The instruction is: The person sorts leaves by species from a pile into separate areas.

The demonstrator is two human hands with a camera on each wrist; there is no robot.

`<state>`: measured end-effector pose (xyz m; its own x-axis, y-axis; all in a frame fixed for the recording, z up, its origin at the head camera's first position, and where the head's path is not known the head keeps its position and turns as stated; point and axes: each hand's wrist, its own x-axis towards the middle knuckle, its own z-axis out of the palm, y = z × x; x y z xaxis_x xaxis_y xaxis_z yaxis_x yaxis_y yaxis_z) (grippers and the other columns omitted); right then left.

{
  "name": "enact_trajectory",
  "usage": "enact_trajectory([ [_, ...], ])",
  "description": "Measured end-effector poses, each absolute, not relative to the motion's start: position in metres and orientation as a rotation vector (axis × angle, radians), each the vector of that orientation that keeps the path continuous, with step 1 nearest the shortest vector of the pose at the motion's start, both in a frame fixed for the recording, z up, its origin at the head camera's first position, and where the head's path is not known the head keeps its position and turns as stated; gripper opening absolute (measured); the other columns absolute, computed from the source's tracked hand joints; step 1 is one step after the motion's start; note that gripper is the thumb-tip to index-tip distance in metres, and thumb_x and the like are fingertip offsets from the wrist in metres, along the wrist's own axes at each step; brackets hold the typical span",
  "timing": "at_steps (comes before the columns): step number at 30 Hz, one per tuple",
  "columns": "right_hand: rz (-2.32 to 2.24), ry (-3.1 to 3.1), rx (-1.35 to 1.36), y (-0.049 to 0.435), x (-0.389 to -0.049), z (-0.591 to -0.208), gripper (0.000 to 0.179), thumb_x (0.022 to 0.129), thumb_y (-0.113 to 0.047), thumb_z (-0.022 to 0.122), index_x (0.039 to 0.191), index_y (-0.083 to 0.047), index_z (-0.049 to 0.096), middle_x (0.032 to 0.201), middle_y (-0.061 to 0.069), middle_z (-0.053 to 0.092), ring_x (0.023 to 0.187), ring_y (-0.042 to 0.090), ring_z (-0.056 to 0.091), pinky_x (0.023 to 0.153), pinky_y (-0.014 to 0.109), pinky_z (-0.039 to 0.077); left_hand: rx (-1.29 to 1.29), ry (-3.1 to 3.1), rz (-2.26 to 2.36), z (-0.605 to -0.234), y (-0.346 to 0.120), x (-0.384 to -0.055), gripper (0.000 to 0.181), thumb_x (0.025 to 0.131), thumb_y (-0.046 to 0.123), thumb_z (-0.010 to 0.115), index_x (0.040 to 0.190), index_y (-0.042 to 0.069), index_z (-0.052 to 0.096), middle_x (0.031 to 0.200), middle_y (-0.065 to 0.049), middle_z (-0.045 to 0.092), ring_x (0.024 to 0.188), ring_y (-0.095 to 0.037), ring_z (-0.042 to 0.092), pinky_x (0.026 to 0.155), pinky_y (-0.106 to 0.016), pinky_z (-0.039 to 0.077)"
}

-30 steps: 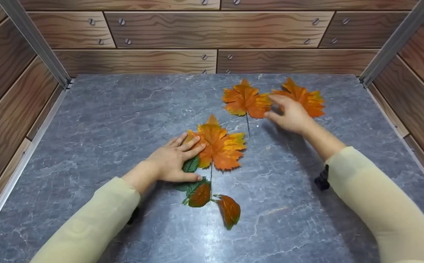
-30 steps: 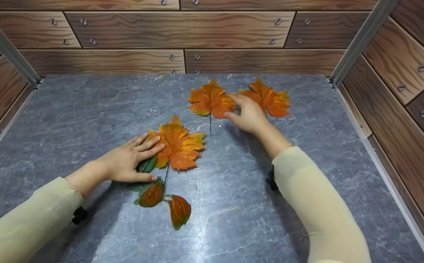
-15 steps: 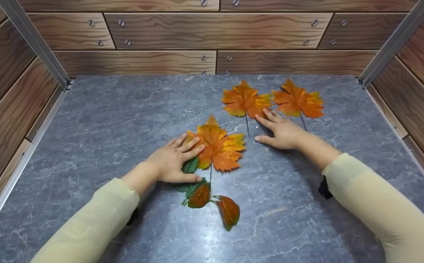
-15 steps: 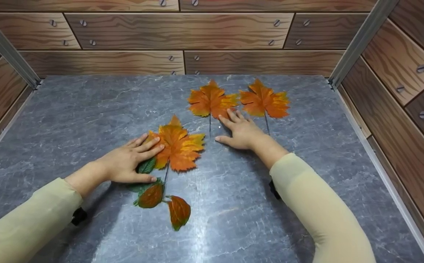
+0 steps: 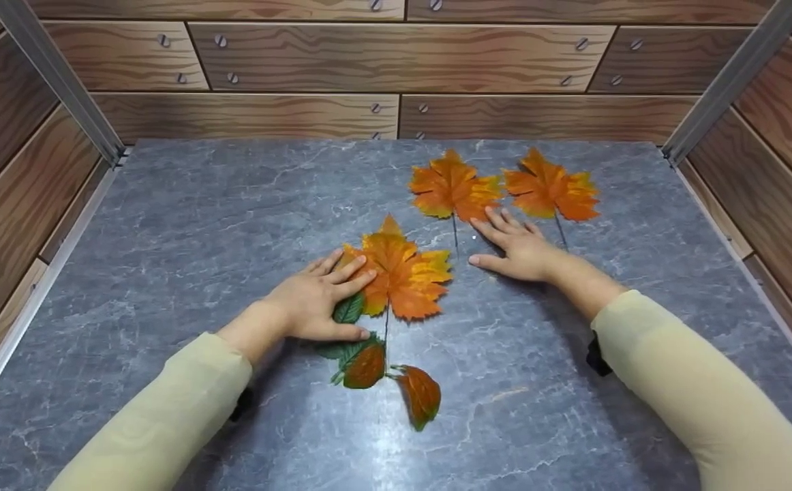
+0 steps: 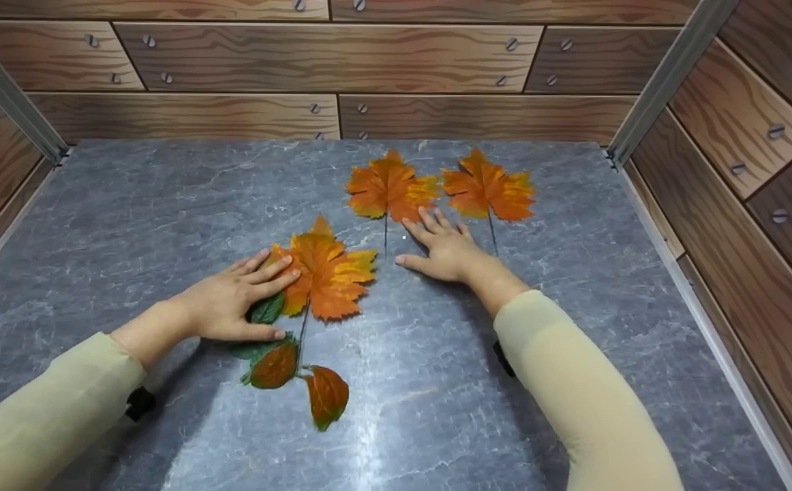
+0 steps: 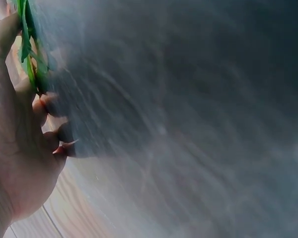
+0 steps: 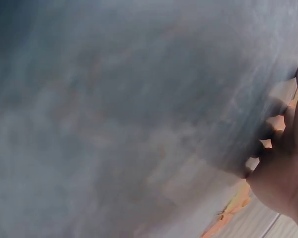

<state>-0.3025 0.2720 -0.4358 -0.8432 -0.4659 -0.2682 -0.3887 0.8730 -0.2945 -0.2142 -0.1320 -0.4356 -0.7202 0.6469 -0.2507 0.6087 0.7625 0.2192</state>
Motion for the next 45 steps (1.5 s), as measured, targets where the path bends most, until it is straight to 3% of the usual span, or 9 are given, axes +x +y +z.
enact_trajectory([
  [10, -0.385, 2.699, -0.634, 0.268, -0.306, -0.442, 0.089, 0.104, -0.072, 0.044, 0.173, -0.026, 0.01, 0.178, 0.009, -0.007, 0.162, 0.038, -0.012, 0.123, 0.069, -0.009, 0.927, 2.627, 0.313, -0.432, -0.135, -0.218, 0.099, 0.095, 0.08, 0.053, 0.172, 0.032, 0.013, 0.178, 0.0, 0.001, 0.162, -0.039, -0.002, 0.128, -0.062, 0.011],
  [18, -0.382, 2.694, -0.624, 0.268, -0.307, -0.441, 0.09, 0.104, -0.074, 0.044, 0.173, -0.027, 0.01, 0.178, 0.007, -0.008, 0.162, 0.036, -0.013, 0.124, 0.067, -0.011, 0.872, 2.763, 0.622, -0.424, -0.139, -0.223, 0.091, 0.098, 0.068, 0.061, 0.17, 0.021, 0.03, 0.172, -0.013, 0.029, 0.155, -0.042, 0.033, 0.121, -0.064, 0.031],
  [21, -0.391, 2.695, -0.625, 0.269, -0.307, -0.441, 0.09, 0.104, -0.073, 0.044, 0.173, -0.026, 0.011, 0.178, 0.008, -0.007, 0.162, 0.037, -0.013, 0.123, 0.067, -0.011, 0.813, 2.812, 0.759, -0.425, -0.139, -0.228, 0.087, 0.099, 0.061, 0.066, 0.167, 0.016, 0.036, 0.156, -0.019, 0.055, 0.12, -0.036, 0.067, 0.11, -0.058, 0.048],
  [23, -0.393, 2.695, -0.629, 0.27, -0.306, -0.441, 0.089, 0.104, -0.072, 0.044, 0.173, -0.025, 0.011, 0.178, 0.008, -0.007, 0.162, 0.037, -0.012, 0.123, 0.067, -0.011, 0.764, 2.819, 0.874, -0.426, -0.138, -0.232, 0.085, 0.099, 0.055, 0.07, 0.165, 0.011, 0.04, 0.143, -0.021, 0.065, 0.08, -0.027, 0.067, 0.102, -0.052, 0.053],
  [25, -0.399, 2.699, -0.638, 0.27, -0.305, -0.44, 0.089, 0.105, -0.071, 0.044, 0.173, -0.025, 0.011, 0.178, 0.009, -0.007, 0.162, 0.038, -0.012, 0.123, 0.067, -0.011, 0.699, 2.814, 0.986, -0.428, -0.138, -0.236, 0.083, 0.098, 0.051, 0.074, 0.163, 0.009, 0.044, 0.136, -0.022, 0.069, 0.075, -0.025, 0.066, 0.1, -0.049, 0.054],
  [28, -0.405, 2.7, -0.637, 0.271, -0.304, -0.44, 0.089, 0.105, -0.071, 0.044, 0.173, -0.025, 0.011, 0.178, 0.009, -0.007, 0.162, 0.038, -0.012, 0.123, 0.067, -0.012, 0.605, 2.76, 1.144, -0.429, -0.136, -0.243, 0.081, 0.097, 0.046, 0.077, 0.161, 0.006, 0.046, 0.142, -0.02, 0.066, 0.104, -0.029, 0.073, 0.107, -0.048, 0.052],
  [30, -0.411, 2.698, -0.634, 0.271, -0.304, -0.44, 0.089, 0.105, -0.071, 0.044, 0.173, -0.025, 0.011, 0.178, 0.009, -0.007, 0.162, 0.039, -0.012, 0.123, 0.068, -0.012, 0.547, 2.708, 1.223, -0.431, -0.134, -0.246, 0.081, 0.097, 0.044, 0.078, 0.161, 0.006, 0.046, 0.144, -0.018, 0.065, 0.133, -0.032, 0.062, 0.112, -0.049, 0.049],
  [37, -0.405, 2.705, -0.625, 0.271, -0.302, -0.44, 0.089, 0.105, -0.071, 0.044, 0.173, -0.026, 0.011, 0.178, 0.008, -0.008, 0.162, 0.037, -0.013, 0.123, 0.067, -0.012, 0.551, 2.603, 1.241, -0.438, -0.125, -0.251, 0.09, 0.093, 0.042, 0.083, 0.164, 0.008, 0.04, 0.151, -0.016, 0.059, 0.143, -0.034, 0.049, 0.121, -0.051, 0.036],
  [45, -0.411, 2.699, -0.618, 0.272, -0.303, -0.441, 0.09, 0.104, -0.072, 0.043, 0.173, -0.027, 0.009, 0.178, 0.007, -0.01, 0.162, 0.036, -0.014, 0.123, 0.067, -0.012, 0.616, 2.654, 0.982, -0.438, -0.122, -0.25, 0.101, 0.086, 0.053, 0.087, 0.169, 0.027, 0.034, 0.162, -0.012, 0.041, 0.148, -0.037, 0.029, 0.121, -0.065, 0.017],
])
